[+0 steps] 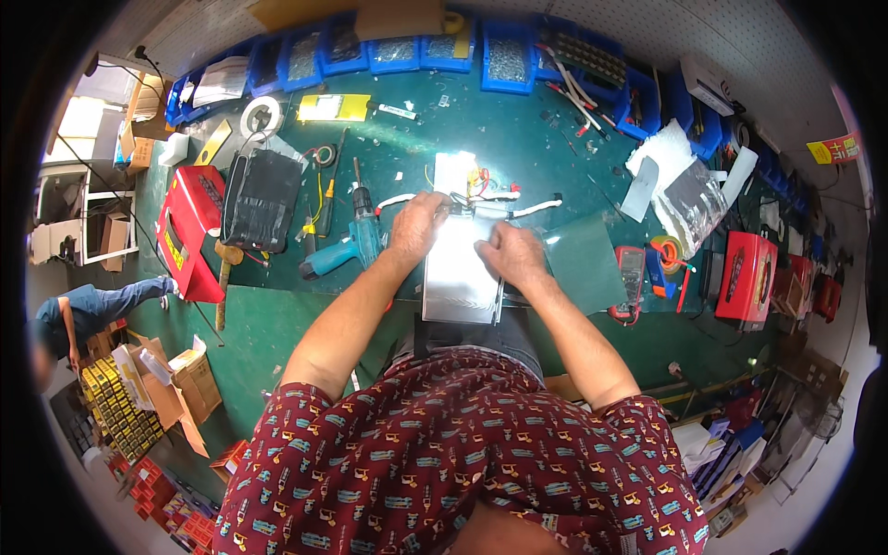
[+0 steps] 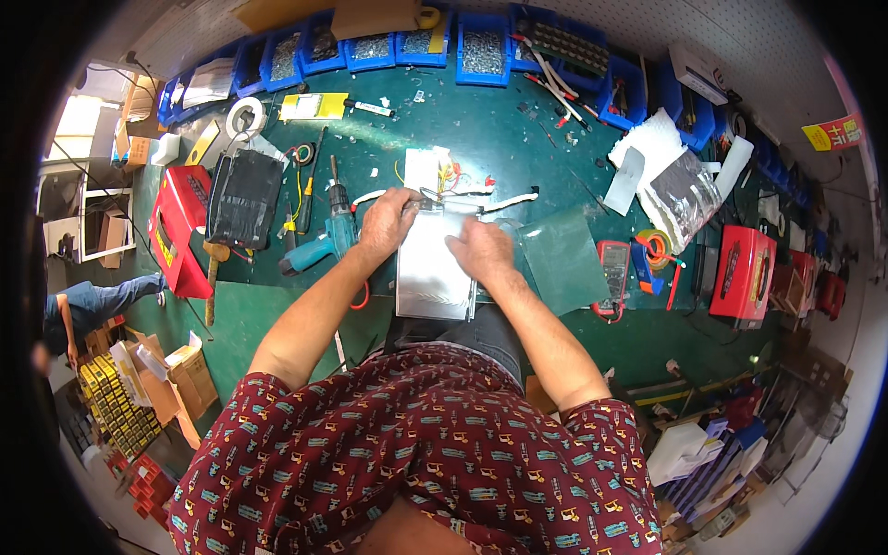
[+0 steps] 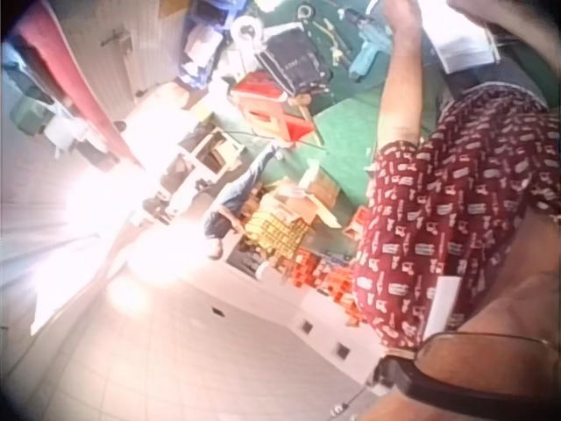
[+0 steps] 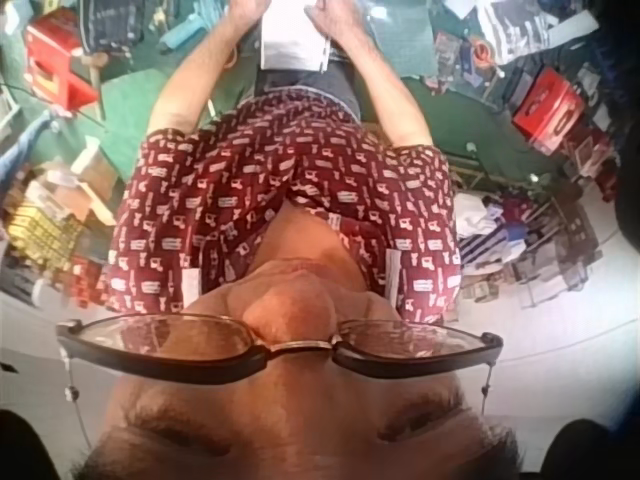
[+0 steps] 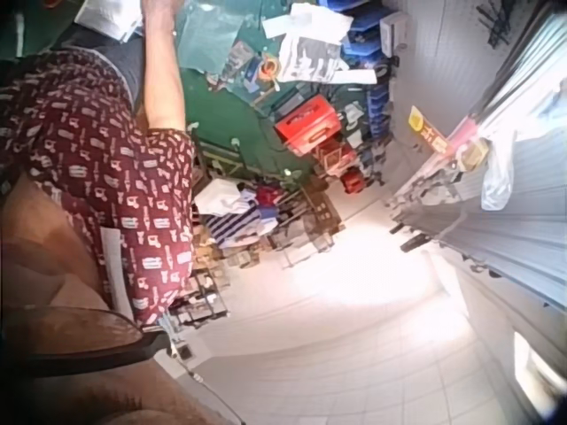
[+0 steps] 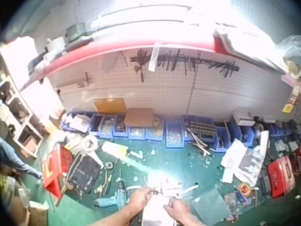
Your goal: The person assembles a rectangular electronic device on a workbench. They use a power drill to fasten screws, handle wires, and attach a metal sheet to the device. The person repeatedly positions and secures components while another person works nearby.
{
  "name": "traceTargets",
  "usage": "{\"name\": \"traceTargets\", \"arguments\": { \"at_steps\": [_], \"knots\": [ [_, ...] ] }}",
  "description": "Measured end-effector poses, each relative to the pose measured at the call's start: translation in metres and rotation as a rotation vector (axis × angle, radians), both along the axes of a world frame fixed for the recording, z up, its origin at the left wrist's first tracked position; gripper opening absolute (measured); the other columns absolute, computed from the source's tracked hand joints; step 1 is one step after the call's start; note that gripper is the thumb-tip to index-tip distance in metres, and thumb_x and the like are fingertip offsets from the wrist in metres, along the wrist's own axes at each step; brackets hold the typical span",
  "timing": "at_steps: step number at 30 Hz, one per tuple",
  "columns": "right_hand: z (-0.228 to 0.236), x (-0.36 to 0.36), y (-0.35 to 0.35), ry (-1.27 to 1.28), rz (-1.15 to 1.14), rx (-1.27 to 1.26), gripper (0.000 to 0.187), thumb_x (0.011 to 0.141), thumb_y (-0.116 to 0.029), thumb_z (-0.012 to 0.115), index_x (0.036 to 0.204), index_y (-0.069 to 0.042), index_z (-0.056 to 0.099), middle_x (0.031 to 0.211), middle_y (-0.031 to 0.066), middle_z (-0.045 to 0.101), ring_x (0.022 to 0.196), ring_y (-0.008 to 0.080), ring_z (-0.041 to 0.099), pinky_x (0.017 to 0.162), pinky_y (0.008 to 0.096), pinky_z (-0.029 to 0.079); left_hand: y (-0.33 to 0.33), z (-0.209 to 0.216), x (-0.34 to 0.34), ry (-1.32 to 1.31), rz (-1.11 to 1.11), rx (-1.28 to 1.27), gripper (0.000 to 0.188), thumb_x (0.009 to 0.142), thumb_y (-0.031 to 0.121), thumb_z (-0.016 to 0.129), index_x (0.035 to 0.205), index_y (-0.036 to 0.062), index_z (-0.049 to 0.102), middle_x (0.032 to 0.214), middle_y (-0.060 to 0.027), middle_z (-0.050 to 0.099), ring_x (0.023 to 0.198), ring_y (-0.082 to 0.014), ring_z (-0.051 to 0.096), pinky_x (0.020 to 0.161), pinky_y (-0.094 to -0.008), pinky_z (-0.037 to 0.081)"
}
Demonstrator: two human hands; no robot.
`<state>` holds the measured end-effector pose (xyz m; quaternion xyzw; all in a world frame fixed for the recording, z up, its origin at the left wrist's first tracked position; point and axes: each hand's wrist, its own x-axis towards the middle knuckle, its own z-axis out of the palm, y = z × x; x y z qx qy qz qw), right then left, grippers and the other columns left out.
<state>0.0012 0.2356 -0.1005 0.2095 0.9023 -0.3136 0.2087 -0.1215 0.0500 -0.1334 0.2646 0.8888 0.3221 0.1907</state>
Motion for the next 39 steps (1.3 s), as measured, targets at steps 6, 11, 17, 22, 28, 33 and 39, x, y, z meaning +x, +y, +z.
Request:
{"name": "traceTargets", "arguments": {
  "at_steps": [6, 11, 17, 22, 28, 33, 39],
  "knots": [
    [-0.034, -0.055, -0.007, 0.526, 0.105, 0.09, 0.021, 0.08, -0.025, 0.077, 0.096, -0.012, 0.076, 0.102, 0.0132, 0.07, 0.106, 0.0357, 0.061, 0.092, 0.0507, 0.048, 0.001, -0.011, 0.013, 0.015, 0.165, 0.131, 0.025, 0.09, 0.013, 0.073, 0.113, 0.01, 0.064, 0.101, -0.0138, 0.067, 0.094, -0.0336, 0.067, 0.081, -0.0429, 0.054],
    [-0.05, -0.075, 0.012, 0.359, 0.073, -0.035, 0.014, 0.078, -0.027, 0.079, 0.089, -0.02, 0.079, 0.108, 0.0113, 0.069, 0.116, 0.0344, 0.056, 0.098, 0.0606, 0.041, 0.0, -0.022, 0.019, -0.001, 0.25, 0.192, 0.029, 0.089, 0.012, 0.075, 0.115, 0.008, 0.063, 0.103, -0.0133, 0.067, 0.093, -0.0306, 0.067, 0.082, -0.0409, 0.054],
    [-0.054, -0.09, 0.014, 0.05, -0.027, -0.148, 0.017, 0.08, -0.031, 0.079, 0.092, -0.02, 0.08, 0.112, 0.0057, 0.075, 0.124, 0.0317, 0.058, 0.105, 0.0596, 0.039, 0.002, -0.028, 0.027, 0.038, 0.354, 0.207, 0.026, 0.085, 0.009, 0.078, 0.108, 0.0021, 0.066, 0.102, -0.0137, 0.065, 0.09, -0.0278, 0.065, 0.081, -0.0377, 0.052],
    [-0.058, -0.09, 0.017, 0.031, -0.043, -0.176, 0.019, 0.081, -0.032, 0.079, 0.096, -0.021, 0.081, 0.105, 0.0055, 0.076, 0.116, 0.0285, 0.063, 0.104, 0.0573, 0.041, 0.004, -0.039, 0.029, 0.027, 0.434, 0.25, 0.024, 0.084, 0.009, 0.079, 0.103, 0.0015, 0.068, 0.1, -0.0129, 0.065, 0.087, -0.026, 0.064, 0.079, -0.0371, 0.052],
    [-0.053, -0.081, 0.013, 0.122, -0.047, -0.189, 0.019, 0.08, -0.033, 0.079, 0.093, -0.018, 0.079, 0.107, 0.0073, 0.074, 0.118, 0.0316, 0.059, 0.105, 0.0572, 0.037, 0.001, -0.049, 0.027, -0.009, 0.444, 0.295, 0.018, 0.083, 0.01, 0.08, 0.096, 0.0021, 0.07, 0.096, -0.0125, 0.066, 0.086, -0.0244, 0.064, 0.077, -0.0351, 0.051],
    [-0.041, -0.077, 0.007, 0.172, -0.009, -0.126, 0.027, 0.078, -0.038, 0.082, 0.093, -0.016, 0.077, 0.101, 0.0075, 0.072, 0.113, 0.0304, 0.059, 0.105, 0.0541, 0.036, -0.001, -0.053, 0.029, 0.029, 0.448, 0.322, 0.016, 0.082, 0.009, 0.08, 0.093, 0.0023, 0.07, 0.094, -0.0126, 0.067, 0.082, -0.0226, 0.063, 0.075, -0.0342, 0.051],
    [-0.036, -0.083, 0.001, 0.133, -0.025, -0.082, 0.035, 0.074, -0.042, 0.086, 0.092, -0.014, 0.074, 0.091, 0.007, 0.071, 0.104, 0.0265, 0.064, 0.1, 0.0471, 0.039, -0.004, -0.049, 0.027, -0.142, 0.463, 0.376, 0.018, 0.082, 0.008, 0.081, 0.094, 0.0011, 0.069, 0.091, -0.0118, 0.067, 0.078, -0.0203, 0.064, 0.074, -0.0341, 0.052]
  ]
}}
